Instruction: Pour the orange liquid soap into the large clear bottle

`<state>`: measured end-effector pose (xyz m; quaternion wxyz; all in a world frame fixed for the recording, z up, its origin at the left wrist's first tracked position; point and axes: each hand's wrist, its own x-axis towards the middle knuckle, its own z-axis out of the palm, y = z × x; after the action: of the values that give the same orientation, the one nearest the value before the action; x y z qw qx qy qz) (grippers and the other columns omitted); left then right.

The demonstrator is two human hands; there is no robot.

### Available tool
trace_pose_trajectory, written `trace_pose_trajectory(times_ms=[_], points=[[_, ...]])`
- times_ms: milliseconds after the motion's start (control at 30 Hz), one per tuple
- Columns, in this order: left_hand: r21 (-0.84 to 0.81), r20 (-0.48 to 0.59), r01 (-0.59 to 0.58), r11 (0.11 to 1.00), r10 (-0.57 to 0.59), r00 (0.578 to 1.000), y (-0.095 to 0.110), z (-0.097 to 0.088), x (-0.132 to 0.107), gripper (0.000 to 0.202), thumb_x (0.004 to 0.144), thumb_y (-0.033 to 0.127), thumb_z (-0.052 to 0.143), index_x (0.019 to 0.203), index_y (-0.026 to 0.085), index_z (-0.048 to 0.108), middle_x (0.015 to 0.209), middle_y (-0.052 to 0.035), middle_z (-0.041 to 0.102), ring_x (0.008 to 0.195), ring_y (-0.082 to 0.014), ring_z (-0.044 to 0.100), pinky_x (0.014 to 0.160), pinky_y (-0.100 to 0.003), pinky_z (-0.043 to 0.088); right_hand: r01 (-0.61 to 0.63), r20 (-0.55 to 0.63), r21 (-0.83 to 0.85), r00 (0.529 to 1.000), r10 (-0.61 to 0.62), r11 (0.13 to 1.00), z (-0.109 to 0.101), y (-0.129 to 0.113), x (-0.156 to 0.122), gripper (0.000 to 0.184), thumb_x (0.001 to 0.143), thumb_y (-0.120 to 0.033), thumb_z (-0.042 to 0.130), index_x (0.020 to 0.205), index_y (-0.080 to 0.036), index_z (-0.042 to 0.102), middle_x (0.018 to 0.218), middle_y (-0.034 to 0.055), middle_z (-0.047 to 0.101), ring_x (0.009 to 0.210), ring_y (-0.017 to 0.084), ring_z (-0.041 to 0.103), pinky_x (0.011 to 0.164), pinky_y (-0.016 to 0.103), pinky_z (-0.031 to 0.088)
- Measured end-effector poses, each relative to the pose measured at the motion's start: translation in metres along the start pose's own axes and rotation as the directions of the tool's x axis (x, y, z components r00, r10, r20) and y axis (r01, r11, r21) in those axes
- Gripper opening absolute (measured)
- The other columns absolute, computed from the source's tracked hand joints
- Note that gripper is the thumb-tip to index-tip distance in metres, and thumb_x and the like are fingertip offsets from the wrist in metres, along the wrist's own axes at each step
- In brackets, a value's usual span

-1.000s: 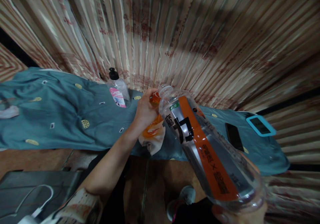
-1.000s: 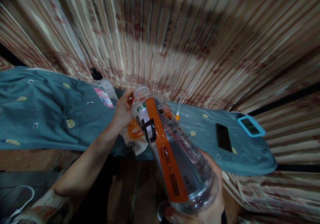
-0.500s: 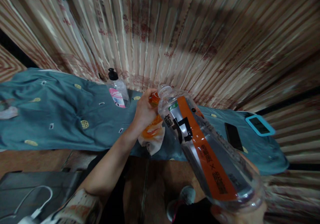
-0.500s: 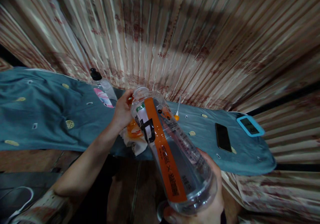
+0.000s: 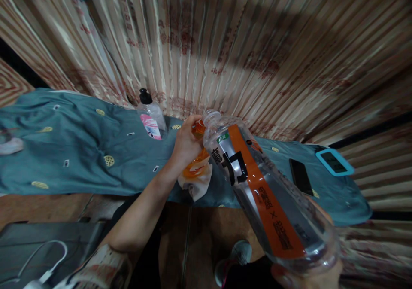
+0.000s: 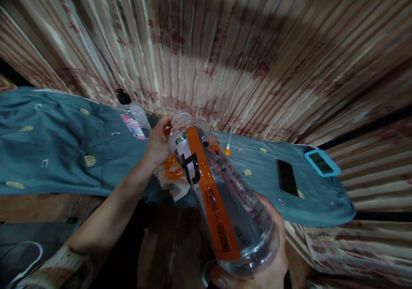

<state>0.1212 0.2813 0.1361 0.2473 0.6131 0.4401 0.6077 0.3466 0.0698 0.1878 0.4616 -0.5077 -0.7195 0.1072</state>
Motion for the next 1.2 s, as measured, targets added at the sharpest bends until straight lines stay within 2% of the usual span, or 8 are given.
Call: trace_pose_trajectory(times_ms=[200,400,467,667,867,1000,1100,1200], points=[[-0.003,0.003,-0.004,1.0,0.004,1.0,0.0,0.0,0.0,0.031,0.085,0.041,0.078,0.104,0.02,0.069,0.106,-0.0068,0.075,0.095,-0.022,0.07,0.084,-0.035,0.054,-0.168,-0.158,-0.021,0.974,0.163,0.985,0.008,-0.01,-0.005,0.088,0.083,-0.08,0.069,0.148,-0.023,0.055,0.121,0.0064,0.073,0.103,0.026,0.073,0.086,0.034,0.06],[-0.005,-0.001,-0.012,1.0,0.012,1.0,-0.001,0.001,0.0,0.028,0.084,0.037,0.078,0.104,0.021,0.067,0.103,-0.0041,0.074,0.092,-0.0195,0.069,0.083,-0.032,0.054,-0.234,-0.193,0.064,0.951,0.242,0.97,0.015,-0.022,-0.003,0.085,0.08,-0.072,0.078,0.148,-0.026,0.056,0.122,0.0052,0.071,0.104,0.026,0.072,0.086,0.034,0.06],[-0.008,-0.005,-0.005,1.0,0.005,1.0,-0.003,0.001,0.0,0.027,0.084,0.037,0.078,0.104,0.021,0.067,0.103,-0.0037,0.075,0.092,-0.0196,0.069,0.082,-0.032,0.054,-0.199,-0.181,0.057,0.962,0.206,0.978,0.012,-0.018,-0.001,0.084,0.083,-0.072,0.074,0.151,-0.027,0.053,0.123,0.0044,0.071,0.104,0.025,0.072,0.087,0.032,0.06],[-0.011,-0.004,0.003,1.0,-0.003,1.0,-0.003,0.001,0.0,0.029,0.084,0.04,0.078,0.102,0.021,0.068,0.102,-0.0049,0.074,0.092,-0.0212,0.069,0.082,-0.034,0.055,0.05,0.073,-0.071,0.996,-0.044,0.996,-0.007,0.002,0.001,0.09,0.089,-0.063,0.074,0.163,-0.03,0.034,0.132,0.0032,0.069,0.108,0.022,0.072,0.085,0.028,0.059],[-0.012,-0.006,0.007,1.0,-0.007,1.0,-0.001,0.001,0.0,0.029,0.084,0.041,0.078,0.104,0.021,0.068,0.102,-0.0043,0.075,0.092,-0.0209,0.069,0.083,-0.035,0.053,-0.073,-0.107,0.024,0.991,0.076,0.997,0.003,-0.004,0.0,0.083,0.086,-0.069,0.073,0.155,-0.031,0.048,0.125,0.0022,0.069,0.105,0.022,0.071,0.087,0.029,0.059],[-0.021,-0.005,0.023,1.0,-0.023,1.0,-0.002,0.001,0.0,0.03,0.083,0.041,0.078,0.104,0.022,0.067,0.103,-0.0047,0.075,0.093,-0.0213,0.069,0.083,-0.034,0.053,-0.015,-0.01,0.048,1.0,0.015,0.999,0.004,-0.005,0.001,0.087,0.085,-0.063,0.078,0.159,-0.033,0.043,0.132,0.0024,0.068,0.11,0.023,0.071,0.089,0.03,0.06],[-0.036,-0.018,0.028,0.999,-0.029,0.999,-0.003,0.002,-0.001,0.031,0.083,0.043,0.078,0.103,0.022,0.067,0.103,-0.0049,0.075,0.093,-0.0217,0.069,0.082,-0.035,0.053,-0.067,-0.068,0.074,0.995,0.072,0.995,-0.001,-0.002,0.001,0.083,0.087,-0.063,0.076,0.157,-0.031,0.046,0.131,0.0032,0.068,0.108,0.024,0.072,0.086,0.03,0.061],[-0.048,-0.028,0.022,0.999,-0.024,0.999,-0.004,0.003,-0.001,0.033,0.081,0.043,0.08,0.103,0.022,0.067,0.104,-0.0053,0.075,0.094,-0.0221,0.069,0.083,-0.035,0.053,-0.011,0.055,0.003,0.998,0.011,1.0,-0.008,0.004,0.0,0.095,0.083,-0.06,0.082,0.161,-0.031,0.038,0.133,0.0035,0.068,0.107,0.024,0.073,0.084,0.03,0.062]])
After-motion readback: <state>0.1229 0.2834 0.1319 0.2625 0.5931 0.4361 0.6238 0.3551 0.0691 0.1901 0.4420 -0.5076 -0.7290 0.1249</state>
